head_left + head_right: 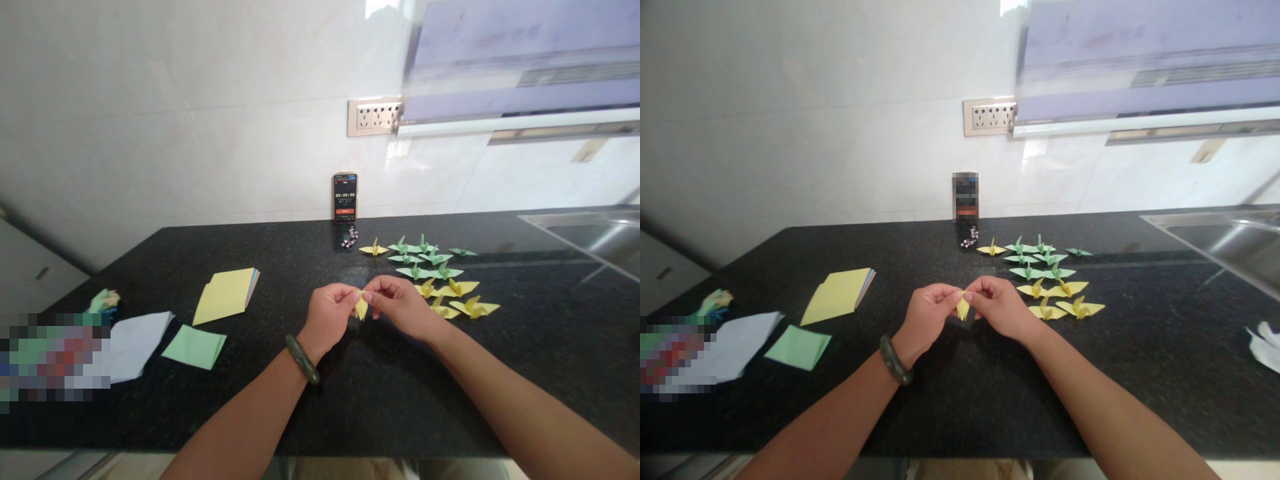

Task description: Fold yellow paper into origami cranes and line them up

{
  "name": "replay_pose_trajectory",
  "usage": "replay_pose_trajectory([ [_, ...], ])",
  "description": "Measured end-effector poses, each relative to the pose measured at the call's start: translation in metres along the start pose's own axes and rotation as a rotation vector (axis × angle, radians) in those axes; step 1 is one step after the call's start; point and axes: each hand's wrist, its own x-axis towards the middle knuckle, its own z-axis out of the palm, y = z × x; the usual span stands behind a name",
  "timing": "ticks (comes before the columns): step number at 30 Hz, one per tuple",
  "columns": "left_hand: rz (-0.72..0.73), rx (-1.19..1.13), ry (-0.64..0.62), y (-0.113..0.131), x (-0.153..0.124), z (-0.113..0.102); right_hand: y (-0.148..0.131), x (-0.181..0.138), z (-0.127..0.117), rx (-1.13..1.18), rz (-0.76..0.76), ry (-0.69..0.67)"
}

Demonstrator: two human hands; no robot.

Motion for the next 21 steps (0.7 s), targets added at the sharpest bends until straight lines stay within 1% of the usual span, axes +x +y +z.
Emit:
replay_pose_trajectory([
  [4,-0.011,-0.082,0.009,0.0046,-0.0020,0.0025,-0.0011,-0.0014,0.0065,0.029,-0.012,0.068],
  [7,-0.112,-0.255,0.001,0.0059,-0.0024,0.0054,0.0004,-0.0008,0.0107,0.070,-0.001,0.158],
  [9,-0.187,-0.329,-0.015,0.0052,-0.0018,0.0062,0.0013,-0.0001,0.0112,0.098,-0.004,0.208],
  [11,-0.225,-0.350,-0.025,0.0037,-0.0009,0.0058,0.0015,0.0004,0.0101,0.118,-0.023,0.194],
  [14,-0.258,-0.388,-0.040,0.0016,0.0008,0.0042,0.0015,0.0005,0.0075,0.125,-0.046,0.125],
  [18,-0.313,-0.463,-0.076,0.0012,0.0019,0.0029,0.0017,0.0003,0.0064,0.154,-0.052,0.114],
  [21,-0.314,-0.476,-0.084,0.0024,0.0018,0.0030,0.0004,0.0001,0.0076,0.179,-0.043,0.096],
])
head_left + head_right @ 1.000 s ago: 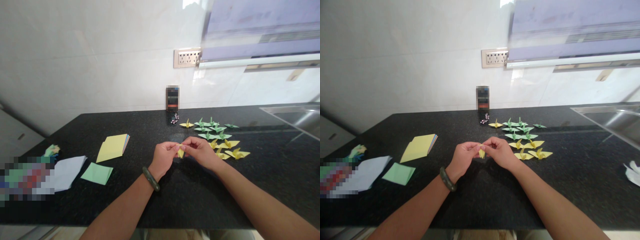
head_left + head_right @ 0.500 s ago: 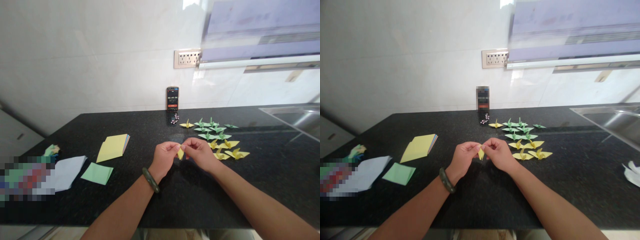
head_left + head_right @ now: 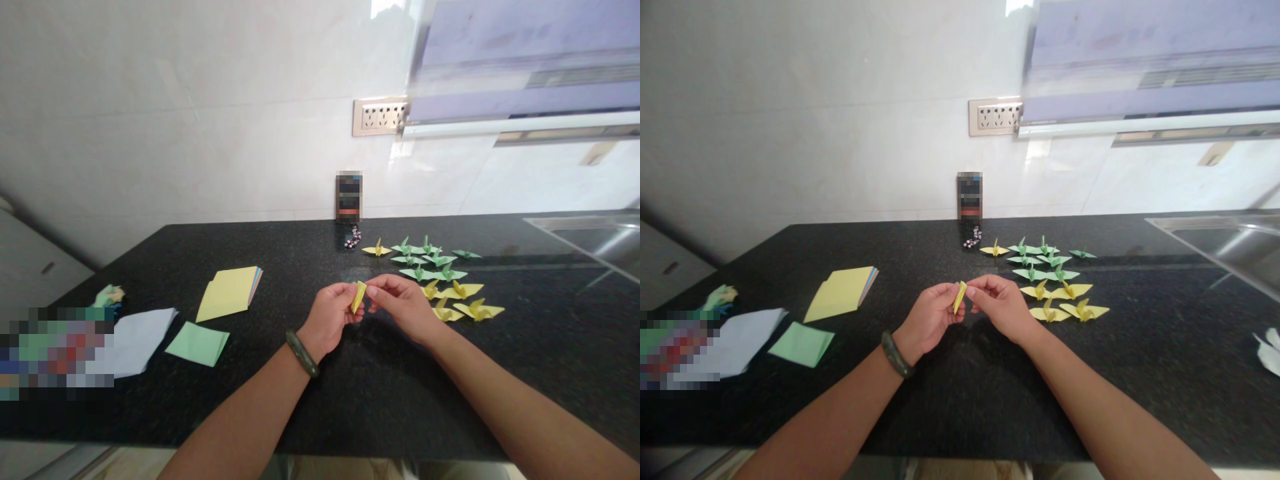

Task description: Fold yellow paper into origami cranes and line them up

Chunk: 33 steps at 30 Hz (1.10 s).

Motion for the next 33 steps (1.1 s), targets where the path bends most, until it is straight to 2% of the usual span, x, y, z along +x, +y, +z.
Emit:
replay_pose_trajectory([
  [7,0.027,0.028,0.006,-0.001,0.001,0.000,0.002,0.000,-0.001,-0.085,0.015,-0.024],
  [13,0.028,0.090,0.036,-0.003,0.003,-0.002,0.005,0.002,-0.001,-0.134,0.042,0.041],
  [19,0.031,0.195,0.060,0.000,0.002,-0.001,0.004,0.002,0.000,-0.209,0.022,0.040],
  [27,0.251,0.204,0.070,-0.002,0.002,0.000,0.006,0.001,0.000,-0.235,0.015,0.121],
  [33,0.339,0.357,0.097,0.001,0.002,-0.002,0.010,-0.001,-0.001,-0.360,-0.146,0.111],
])
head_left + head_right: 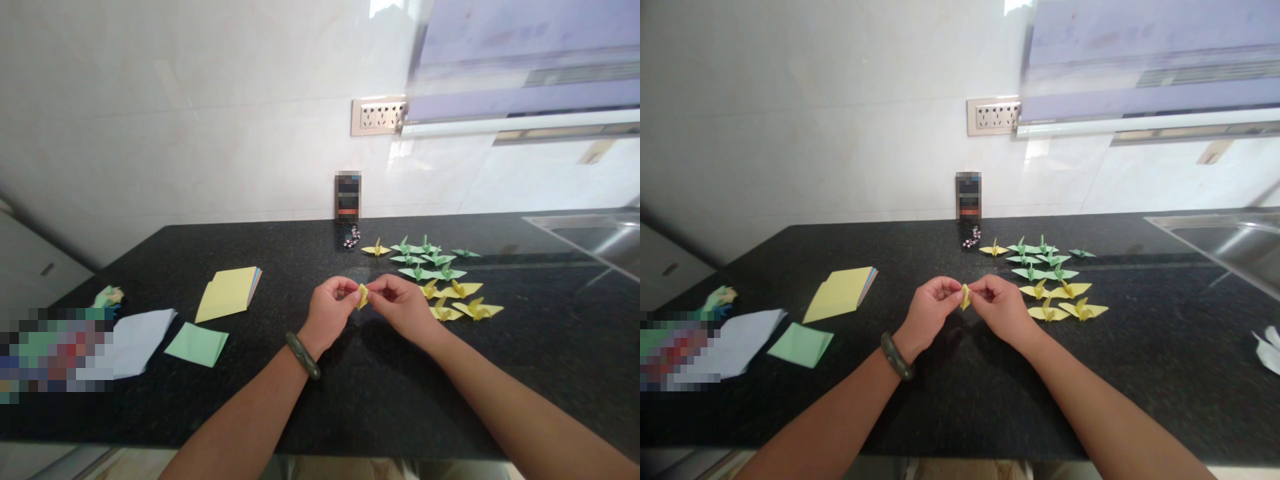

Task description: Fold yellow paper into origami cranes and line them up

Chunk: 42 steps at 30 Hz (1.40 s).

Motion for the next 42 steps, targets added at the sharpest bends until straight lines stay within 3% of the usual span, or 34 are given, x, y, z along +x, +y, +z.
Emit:
replay_pose_trajectory([
  [5,0.011,0.030,0.000,0.004,-0.001,0.001,0.000,-0.001,-0.003,-0.186,-0.119,-0.005],
  [11,0.096,0.111,0.016,0.000,-0.001,0.000,-0.003,-0.002,-0.004,-0.260,-0.153,0.022],
  [28,0.067,0.216,-0.088,0.001,0.001,-0.005,-0.004,0.003,-0.002,0.019,0.138,0.018],
  [36,0.118,0.295,-0.138,-0.003,-0.001,-0.004,-0.001,0.002,0.000,-0.013,0.134,-0.015],
  [42,0.065,0.235,-0.162,-0.005,-0.002,-0.005,0.001,0.001,-0.002,-0.043,0.117,-0.035],
])
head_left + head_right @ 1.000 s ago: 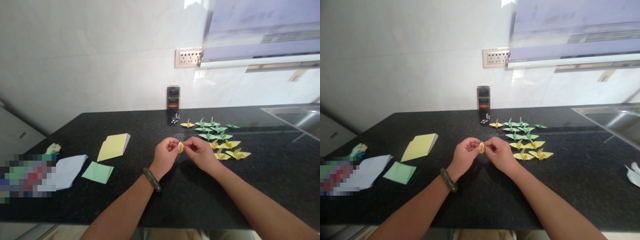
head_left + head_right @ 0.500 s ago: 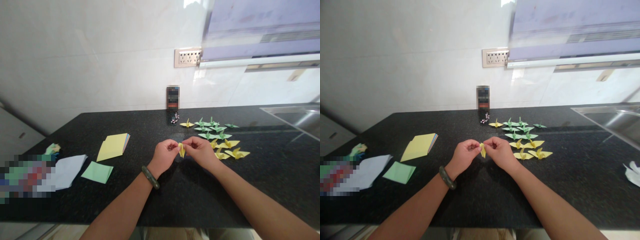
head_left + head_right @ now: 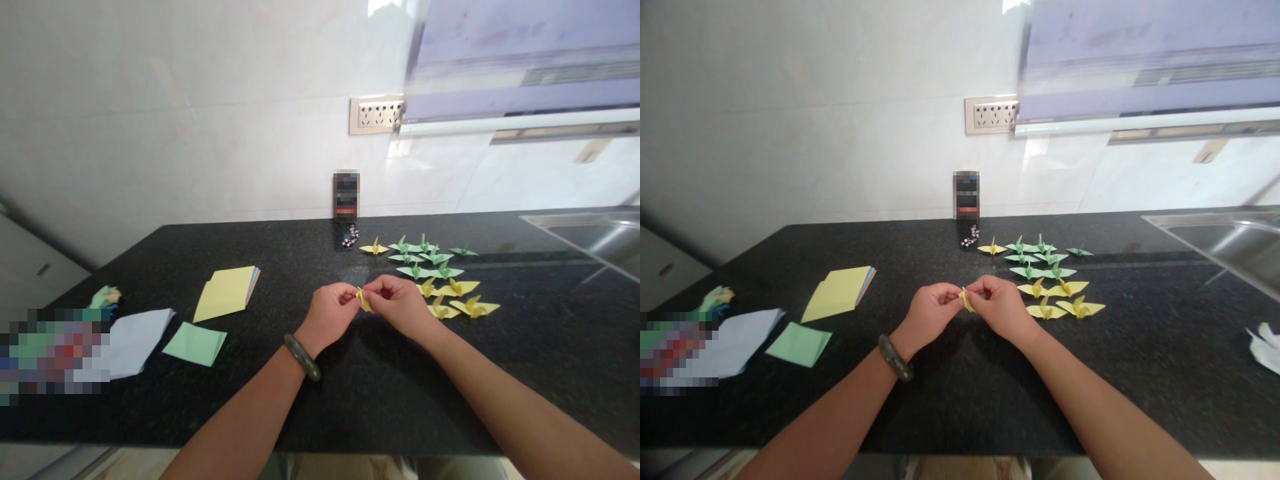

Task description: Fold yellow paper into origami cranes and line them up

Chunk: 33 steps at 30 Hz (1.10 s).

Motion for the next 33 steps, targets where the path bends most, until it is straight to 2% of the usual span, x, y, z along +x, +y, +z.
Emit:
replay_pose_trajectory([
  [4,-0.016,-0.053,-0.047,0.003,0.000,-0.001,-0.001,0.001,-0.003,0.011,0.011,-0.004],
  [11,-0.064,-0.043,-0.047,0.006,0.004,-0.007,-0.010,0.003,-0.013,0.134,0.052,-0.191],
  [18,-0.217,-0.281,-0.064,0.012,0.005,-0.007,-0.011,0.004,-0.011,0.219,0.138,-0.173],
  [22,-0.272,-0.341,-0.133,0.008,0.006,-0.008,-0.010,0.005,-0.011,0.156,0.156,-0.276],
  [27,-0.273,-0.333,-0.128,0.002,0.007,-0.008,-0.009,0.006,-0.012,0.134,0.152,-0.223],
  [33,-0.309,-0.295,-0.091,0.005,0.006,-0.005,-0.010,0.005,-0.008,0.024,0.148,-0.185],
])
